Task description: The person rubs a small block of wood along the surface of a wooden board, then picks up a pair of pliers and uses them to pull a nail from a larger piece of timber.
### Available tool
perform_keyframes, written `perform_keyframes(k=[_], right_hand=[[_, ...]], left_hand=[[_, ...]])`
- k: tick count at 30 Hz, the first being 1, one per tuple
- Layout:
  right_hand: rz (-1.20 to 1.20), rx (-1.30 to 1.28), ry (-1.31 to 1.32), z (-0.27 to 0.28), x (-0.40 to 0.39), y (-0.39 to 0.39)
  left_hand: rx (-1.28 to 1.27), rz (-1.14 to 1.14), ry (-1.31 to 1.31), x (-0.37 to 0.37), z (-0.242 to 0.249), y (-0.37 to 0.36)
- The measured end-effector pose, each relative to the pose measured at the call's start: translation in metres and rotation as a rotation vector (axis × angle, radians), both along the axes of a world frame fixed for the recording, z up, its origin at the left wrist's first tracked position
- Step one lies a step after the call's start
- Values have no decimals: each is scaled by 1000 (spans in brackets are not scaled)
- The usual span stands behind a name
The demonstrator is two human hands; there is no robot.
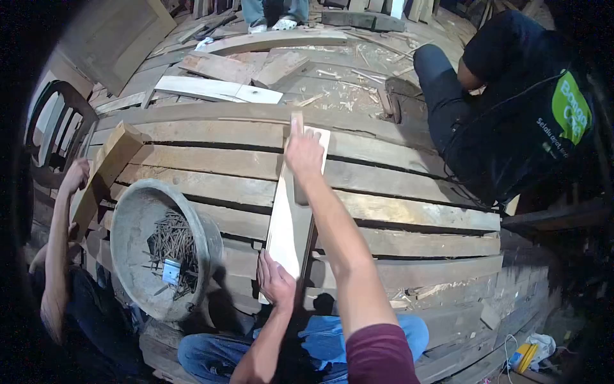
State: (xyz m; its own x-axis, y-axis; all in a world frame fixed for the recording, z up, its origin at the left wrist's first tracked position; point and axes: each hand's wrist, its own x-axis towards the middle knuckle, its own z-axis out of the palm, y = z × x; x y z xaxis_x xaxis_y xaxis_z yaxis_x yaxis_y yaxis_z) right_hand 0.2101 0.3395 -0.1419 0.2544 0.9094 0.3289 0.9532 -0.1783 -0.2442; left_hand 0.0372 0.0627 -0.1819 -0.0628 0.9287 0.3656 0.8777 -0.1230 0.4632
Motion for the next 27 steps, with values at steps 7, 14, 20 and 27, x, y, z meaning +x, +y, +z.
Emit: perform_keyframes(k=[7, 14, 20, 27], right_hand=[[280, -121, -157, 12, -44, -187], [133, -127, -69, 17, -16, -132], [-53, -16, -158, 14, 34, -12], [-45, -102, -88, 16, 11, -80]], left_hand=[[-71, 16, -71, 3, 8, -3], [-77, -47, -51, 0, 20, -2], [-87, -27, -29, 3, 16, -2], [-78, 10, -44, 5, 16, 0]])
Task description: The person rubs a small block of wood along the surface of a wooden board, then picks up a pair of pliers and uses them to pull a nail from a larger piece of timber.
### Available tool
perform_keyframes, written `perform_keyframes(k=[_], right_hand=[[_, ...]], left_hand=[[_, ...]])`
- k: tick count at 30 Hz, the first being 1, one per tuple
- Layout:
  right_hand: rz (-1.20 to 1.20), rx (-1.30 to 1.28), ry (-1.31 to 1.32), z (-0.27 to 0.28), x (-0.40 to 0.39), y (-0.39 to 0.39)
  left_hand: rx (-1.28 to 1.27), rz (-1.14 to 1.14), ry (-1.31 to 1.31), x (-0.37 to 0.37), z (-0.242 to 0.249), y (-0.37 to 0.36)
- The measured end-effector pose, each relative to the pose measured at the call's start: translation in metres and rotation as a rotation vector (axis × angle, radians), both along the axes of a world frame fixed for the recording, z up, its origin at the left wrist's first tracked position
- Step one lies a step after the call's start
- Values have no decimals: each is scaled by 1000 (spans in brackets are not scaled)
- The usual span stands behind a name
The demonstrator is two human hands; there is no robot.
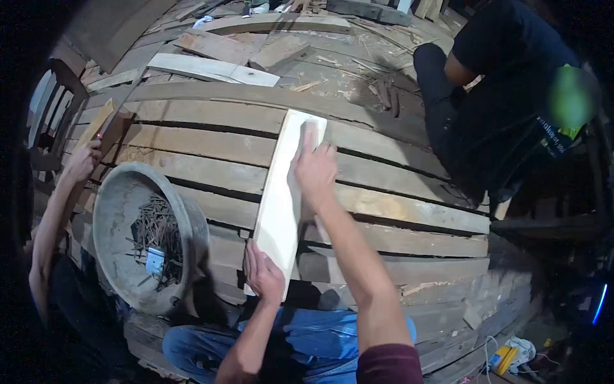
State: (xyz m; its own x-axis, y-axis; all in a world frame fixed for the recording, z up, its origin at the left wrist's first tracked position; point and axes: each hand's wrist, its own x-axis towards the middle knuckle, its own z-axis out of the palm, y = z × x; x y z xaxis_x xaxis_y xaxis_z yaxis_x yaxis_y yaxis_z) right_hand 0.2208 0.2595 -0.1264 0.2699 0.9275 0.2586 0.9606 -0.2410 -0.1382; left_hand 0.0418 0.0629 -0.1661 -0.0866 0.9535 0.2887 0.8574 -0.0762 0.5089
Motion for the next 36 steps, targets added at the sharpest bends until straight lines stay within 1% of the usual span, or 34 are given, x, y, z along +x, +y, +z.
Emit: perform_keyframes(k=[1, 3, 6, 9, 10, 12, 14, 16, 20, 22, 24, 25, 26, 27, 28, 29, 31, 32, 33, 34, 35, 36], right_hand=[[38, -23, -21, -8, -9, -25], [132, 9, 80, -1, -30, -77], [170, -122, 160, 4, -42, -111], [169, -83, 104, -2, -33, -94], [110, -46, 60, -4, -23, -79], [-73, -88, 85, 2, -3, -29], [-82, -67, 90, -4, 20, 11], [-89, -38, 81, -1, 26, 41], [-137, -49, 46, 1, 26, 48], [-112, -81, 62, 7, 20, 31], [-9, -89, 45, 5, 7, -1], [59, -26, 20, 3, -2, -25], [79, -93, 72, 6, -11, -45], [127, 2, 65, -4, -19, -63], [182, 78, 3, -9, -25, -83], [162, -35, 99, 0, -38, -99], [224, -5, 61, 1, -50, -125], [239, -120, 93, 2, -54, -135], [241, -144, 179, 12, -58, -141], [231, -223, 55, -4, -53, -143], [234, -343, 141, -1, -46, -146], [195, -376, 329, 49, -40, -154]], left_hand=[[35, 3, -11, 0, -4, 0], [28, -1, -14, -1, -4, -1], [28, -8, -36, -3, -3, -1], [22, -21, -22, -4, -5, -2], [18, -21, -14, -3, -3, -3], [7, -18, -5, -2, 3, 0], [-11, -13, 7, -1, 1, -1], [-18, 3, 11, 1, 1, 0], [6, 7, -2, 2, 1, 0], [27, 17, -8, 1, -6, -3], [72, 35, -23, 3, -7, -1], [24, 40, -44, 3, -6, -3], [32, 35, -39, 3, -7, -3], [40, 33, -31, 3, -10, -3], [45, 44, -36, 4, -11, -3], [52, 50, -38, 4, -12, -2], [73, 59, -73, 4, -15, -2], [73, 65, -72, 3, -15, -3], [78, 51, -82, 3, -17, -3], [124, 56, -73, -1, -42, -5], [173, 44, -71, -4, -69, -3], [137, 39, -96, -5, -69, -2]])
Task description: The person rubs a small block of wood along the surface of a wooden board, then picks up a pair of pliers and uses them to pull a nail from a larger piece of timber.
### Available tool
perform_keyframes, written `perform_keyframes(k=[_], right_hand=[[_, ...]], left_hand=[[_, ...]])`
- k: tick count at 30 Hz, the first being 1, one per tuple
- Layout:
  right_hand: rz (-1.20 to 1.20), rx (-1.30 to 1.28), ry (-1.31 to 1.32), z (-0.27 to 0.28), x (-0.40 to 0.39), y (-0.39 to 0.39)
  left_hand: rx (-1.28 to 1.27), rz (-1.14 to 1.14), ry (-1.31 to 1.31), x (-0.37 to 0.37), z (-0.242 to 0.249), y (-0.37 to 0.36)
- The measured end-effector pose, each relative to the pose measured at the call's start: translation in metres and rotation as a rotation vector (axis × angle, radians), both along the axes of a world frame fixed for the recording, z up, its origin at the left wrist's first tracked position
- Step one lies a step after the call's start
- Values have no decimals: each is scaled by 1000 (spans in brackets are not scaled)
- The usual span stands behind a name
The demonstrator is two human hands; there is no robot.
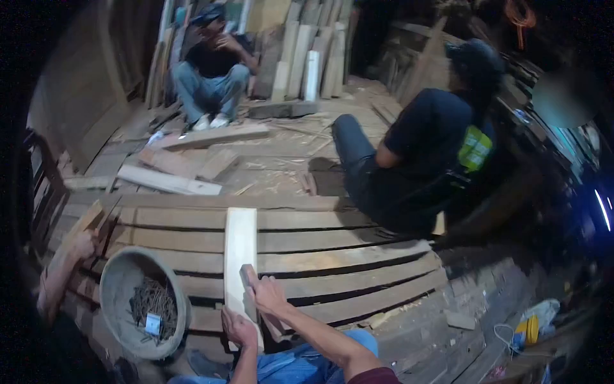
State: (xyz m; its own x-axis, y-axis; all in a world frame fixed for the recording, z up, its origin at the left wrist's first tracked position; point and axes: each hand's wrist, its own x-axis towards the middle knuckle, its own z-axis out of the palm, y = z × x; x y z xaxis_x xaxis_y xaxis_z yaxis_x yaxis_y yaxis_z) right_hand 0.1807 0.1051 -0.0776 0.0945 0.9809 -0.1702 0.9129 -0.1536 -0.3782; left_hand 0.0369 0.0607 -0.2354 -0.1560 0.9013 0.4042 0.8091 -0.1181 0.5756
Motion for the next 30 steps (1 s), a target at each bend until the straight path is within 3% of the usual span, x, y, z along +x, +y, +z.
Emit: perform_keyframes(k=[1, 3, 4, 8, 11, 12, 13, 14, 16, 17, 26, 30], right_hand=[[-100, 35, 56, 6, 18, -9], [-293, 172, 186, 69, 70, -28], [-451, 103, 240, 144, 94, -47], [-701, 851, -46, 353, 232, -136], [-921, 983, -95, 487, 329, -192], [-992, 927, 76, 521, 373, -210], [-1047, 936, 230, 545, 369, -231], [-1047, 921, 248, 559, 386, -250], [-1244, 805, -23, 579, 413, -269], [-1287, 795, -54, 584, 410, -285], [-1321, 639, -2, 558, 394, -334], [-1310, 706, 14, 555, 416, -346]], left_hand=[[-40, -13, -20, 1, 9, -2], [-27, -10, 0, 2, 33, -6], [28, -35, -12, 3, 29, -7], [90, -14, -34, 3, -3, 10], [-200, 17, -80, 6, 34, 11], [-203, 15, -133, 5, 33, 9], [-203, 2, -117, 5, 31, 5], [-197, -6, -104, 8, 31, 8], [-268, -32, -132, 2, 61, 1], [-276, -62, -211, -1, 54, 5], [-349, -228, -179, -14, 36, 9], [-579, -304, -54, -22, 93, -13]])
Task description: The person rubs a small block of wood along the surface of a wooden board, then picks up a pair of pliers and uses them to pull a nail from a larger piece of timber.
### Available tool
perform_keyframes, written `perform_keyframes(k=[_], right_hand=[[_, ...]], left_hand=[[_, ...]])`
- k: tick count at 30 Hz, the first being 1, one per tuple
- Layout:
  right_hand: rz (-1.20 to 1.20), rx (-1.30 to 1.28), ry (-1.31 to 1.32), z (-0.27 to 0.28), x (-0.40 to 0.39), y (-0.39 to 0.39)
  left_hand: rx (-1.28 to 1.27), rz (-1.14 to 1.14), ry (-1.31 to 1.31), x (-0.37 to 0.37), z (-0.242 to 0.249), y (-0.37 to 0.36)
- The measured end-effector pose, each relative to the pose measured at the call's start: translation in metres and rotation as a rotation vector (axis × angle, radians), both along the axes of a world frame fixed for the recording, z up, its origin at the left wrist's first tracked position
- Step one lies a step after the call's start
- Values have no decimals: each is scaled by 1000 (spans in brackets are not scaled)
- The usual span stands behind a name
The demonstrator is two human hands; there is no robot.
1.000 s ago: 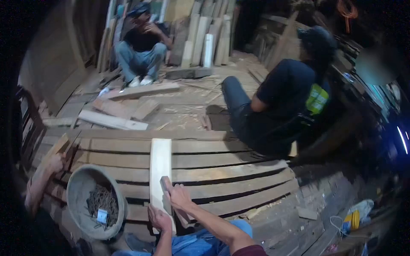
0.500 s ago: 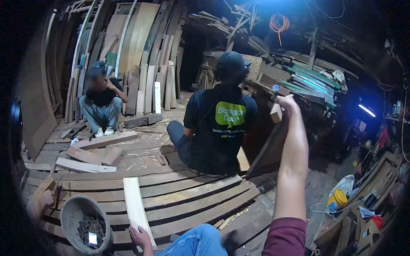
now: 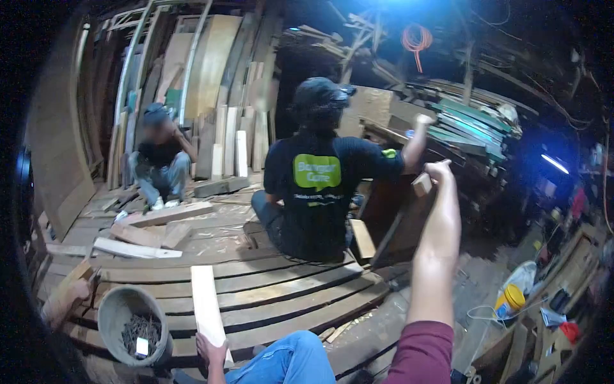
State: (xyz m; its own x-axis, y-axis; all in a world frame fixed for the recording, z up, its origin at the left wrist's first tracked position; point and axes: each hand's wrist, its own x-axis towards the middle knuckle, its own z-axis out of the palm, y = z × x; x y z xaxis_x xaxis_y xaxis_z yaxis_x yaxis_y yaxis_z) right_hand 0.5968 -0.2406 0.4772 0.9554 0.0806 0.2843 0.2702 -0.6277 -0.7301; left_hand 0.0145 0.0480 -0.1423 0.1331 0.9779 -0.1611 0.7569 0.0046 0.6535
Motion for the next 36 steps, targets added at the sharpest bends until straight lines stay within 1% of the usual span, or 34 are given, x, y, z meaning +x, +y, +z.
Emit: perform_keyframes(k=[3, 4, 5, 6, 8, 9, 10, 12, 13, 14, 15, 16, 17, 18, 19, 20, 21, 22, 23, 24, 25, 26, 27, 28, 29, 31, 32, 33, 35, 36], right_hand=[[-42, 54, -67, -5, 46, -8], [-58, 83, -83, -9, 67, -9], [-78, 100, -108, -14, 91, -11], [-89, 121, -137, -20, 135, -14], [-109, -75, -223, -26, 102, -5], [-74, -207, -295, -38, 77, 7], [3, -337, -382, -55, 57, 23], [265, -532, -533, -89, -3, 66], [427, -597, -564, -114, -35, 92], [571, -640, -532, -142, -69, 123], [637, -663, -501, -177, -105, 151], [842, -594, -117, -202, -153, 175], [1057, -857, -279, -235, -189, 201], [1123, -770, 3, -262, -235, 220], [1287, -605, 157, -329, -240, 242], [1339, -776, 56, -366, -276, 266], [1310, -782, 118, -414, -311, 288], [1324, -709, 168, -432, -347, 294], [1388, -565, 122, -504, -366, 316], [1376, -591, 101, -505, -398, 314], [1358, -609, 166, -551, -411, 334], [1350, -676, -6, -564, -429, 337], [1306, -645, -31, -574, -442, 338], [1257, -579, -142, -596, -449, 339], [1215, -518, -252, -613, -452, 343], [1189, -525, -296, -601, -461, 333], [1144, -507, -324, -605, -466, 334], [1155, -570, -230, -598, -469, 334], [1140, -524, -350, -598, -473, 331], [1122, -524, -389, -606, -477, 334]], left_hand=[[5, -100, 109, -3, 13, -4], [-7, -131, 109, -7, 16, 0], [-16, -168, 105, -9, 13, 4], [9, -153, 124, -8, -1, 4], [31, -156, 143, -8, -13, 5], [15, -208, 250, -10, -13, 8], [16, -251, 303, -14, -13, 10], [-24, -331, 360, -17, 0, 13], [-65, -370, 370, -22, 13, 14], [-107, -414, 382, -26, 19, 11], [-97, -406, 399, -27, 16, 8], [-84, -401, 417, -26, 14, 7], [-67, -405, 436, -24, 12, 5], [-66, -389, 404, -22, 13, 4], [-34, -362, 343, -22, 14, 2], [12, -354, 294, -23, 8, 1], [64, -352, 243, -24, 0, 5], [98, -348, 155, -28, -7, 9], [127, -354, 51, -32, -18, 14], [145, -371, 58, -36, -24, 15], [164, -378, 63, -39, -26, 16], [185, -364, 49, -38, -30, 18], [209, -343, 34, -35, -35, 21], [249, -332, -13, -35, -42, 23], [284, -302, -46, -34, -59, 25], [246, -289, -56, -33, -40, 21], [299, -287, -73, -34, -45, 20], [312, -288, -56, -34, -40, 19], [327, -308, -27, -33, -29, 17], [317, -297, -21, -32, -32, 18]])
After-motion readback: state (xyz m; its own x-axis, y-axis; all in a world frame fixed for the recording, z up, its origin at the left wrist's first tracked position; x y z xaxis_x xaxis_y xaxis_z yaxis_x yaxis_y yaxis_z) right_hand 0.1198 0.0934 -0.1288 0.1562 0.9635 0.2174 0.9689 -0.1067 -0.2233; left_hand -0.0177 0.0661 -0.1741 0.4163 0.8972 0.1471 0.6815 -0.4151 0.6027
